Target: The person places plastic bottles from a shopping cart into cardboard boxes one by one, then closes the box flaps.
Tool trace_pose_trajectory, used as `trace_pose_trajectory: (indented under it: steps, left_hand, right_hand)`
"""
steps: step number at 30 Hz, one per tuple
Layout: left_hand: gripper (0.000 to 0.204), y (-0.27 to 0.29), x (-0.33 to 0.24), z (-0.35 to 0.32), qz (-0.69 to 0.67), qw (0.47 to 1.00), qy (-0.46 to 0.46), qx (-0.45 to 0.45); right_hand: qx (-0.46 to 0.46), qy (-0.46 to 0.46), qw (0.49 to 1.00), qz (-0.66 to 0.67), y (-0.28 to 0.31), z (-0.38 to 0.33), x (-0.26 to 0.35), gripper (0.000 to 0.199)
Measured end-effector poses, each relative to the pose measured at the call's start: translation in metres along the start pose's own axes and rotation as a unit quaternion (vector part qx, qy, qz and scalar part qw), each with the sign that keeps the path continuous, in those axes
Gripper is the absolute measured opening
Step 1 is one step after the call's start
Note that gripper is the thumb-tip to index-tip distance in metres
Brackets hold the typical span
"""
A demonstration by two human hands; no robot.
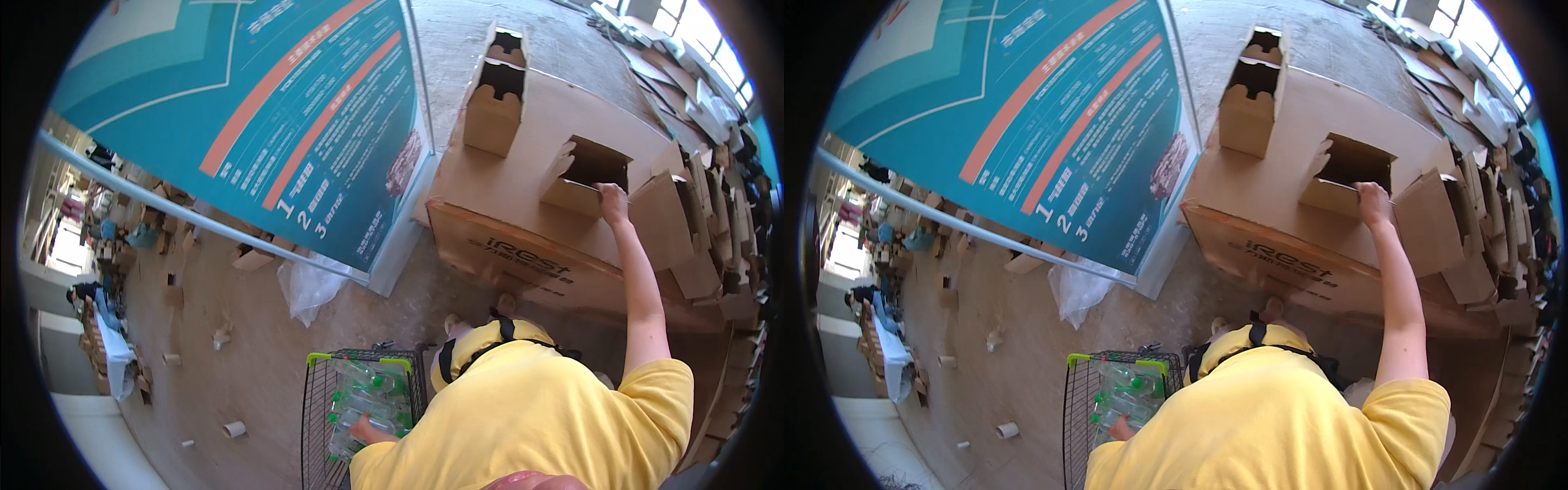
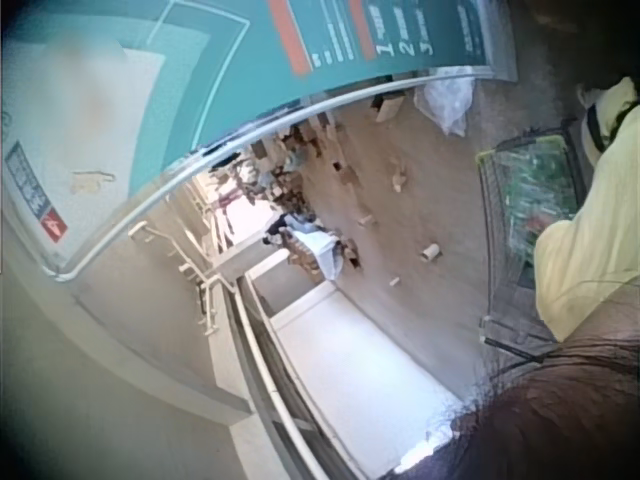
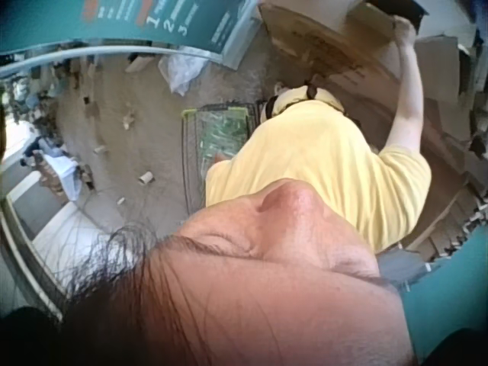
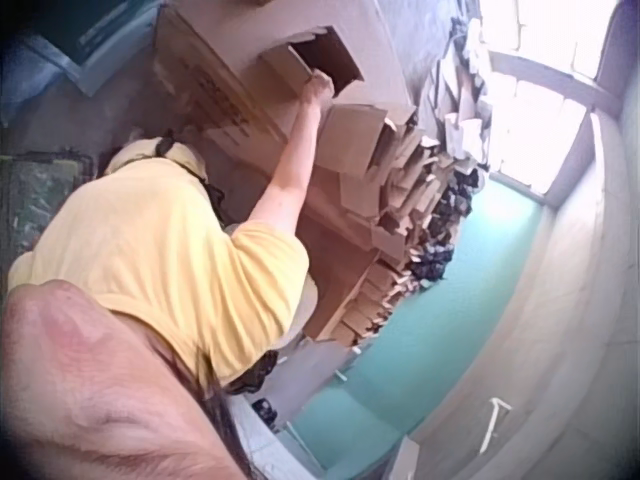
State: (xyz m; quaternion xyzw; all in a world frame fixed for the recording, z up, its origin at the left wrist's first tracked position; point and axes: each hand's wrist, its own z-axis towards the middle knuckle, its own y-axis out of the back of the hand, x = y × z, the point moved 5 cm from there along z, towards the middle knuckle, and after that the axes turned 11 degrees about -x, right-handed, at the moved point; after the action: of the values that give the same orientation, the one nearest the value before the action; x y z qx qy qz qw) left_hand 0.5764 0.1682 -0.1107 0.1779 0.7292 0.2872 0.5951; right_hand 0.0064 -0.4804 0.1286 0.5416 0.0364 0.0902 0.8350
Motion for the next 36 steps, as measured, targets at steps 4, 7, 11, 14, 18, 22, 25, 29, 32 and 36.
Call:
trace_pose_trajectory:
  steps: [4,7,11,14,18,22,25,29,32,36]
  left_hand:
    - [0.032,0.0,-0.014,-0.003,0.083,0.993,0.078,-0.042]
    - [0.043,0.015,-0.023,0.023,0.128,0.986,-0.014,-0.101]
    - [0.065,0.032,-0.128,0.027,0.051,0.944,-0.209,-0.251]
    - [0.048,0.016,-0.226,0.017,-0.134,0.957,-0.215,-0.145]
    - [0.048,-0.052,-0.373,-0.097,-0.356,0.914,-0.174,0.082]
    - [0.069,-0.136,-0.492,-0.277,-0.463,0.796,-0.215,0.327]
    - [0.078,-0.179,-0.547,-0.411,-0.493,0.64,-0.226,0.544]
    - [0.067,-0.207,-0.569,-0.537,-0.361,0.557,-0.36,0.656]
    - [0.063,-0.241,-0.558,-0.577,-0.226,0.535,-0.471,0.664]
    - [0.064,-0.253,-0.551,-0.593,-0.134,0.468,-0.577,0.655]
  right_hand:
    - [-0.053,-0.001,0.998,0.028,0.018,-0.012,0.014,0.019]
    - [-0.027,0.018,0.999,-0.008,0.008,-0.017,0.01,0.01]
    - [0.027,0.037,0.999,0.008,0.021,-0.022,0.022,0.006]
    - [0.103,0.046,0.994,-0.007,0.03,-0.022,0.026,0.007]
    - [0.106,0.084,0.988,0.074,0.052,-0.014,0.034,0.009]
    - [0.134,0.138,0.977,0.092,0.053,-0.019,0.038,0.009]
    - [0.133,0.131,0.976,0.115,0.051,-0.026,0.039,0.008]
    - [0.152,0.142,0.97,0.124,0.053,-0.031,0.04,0.007]
    - [0.174,0.115,0.969,0.133,0.058,-0.035,0.035,0.008]
    - [0.126,0.054,0.979,0.148,0.07,-0.038,0.001,0.009]
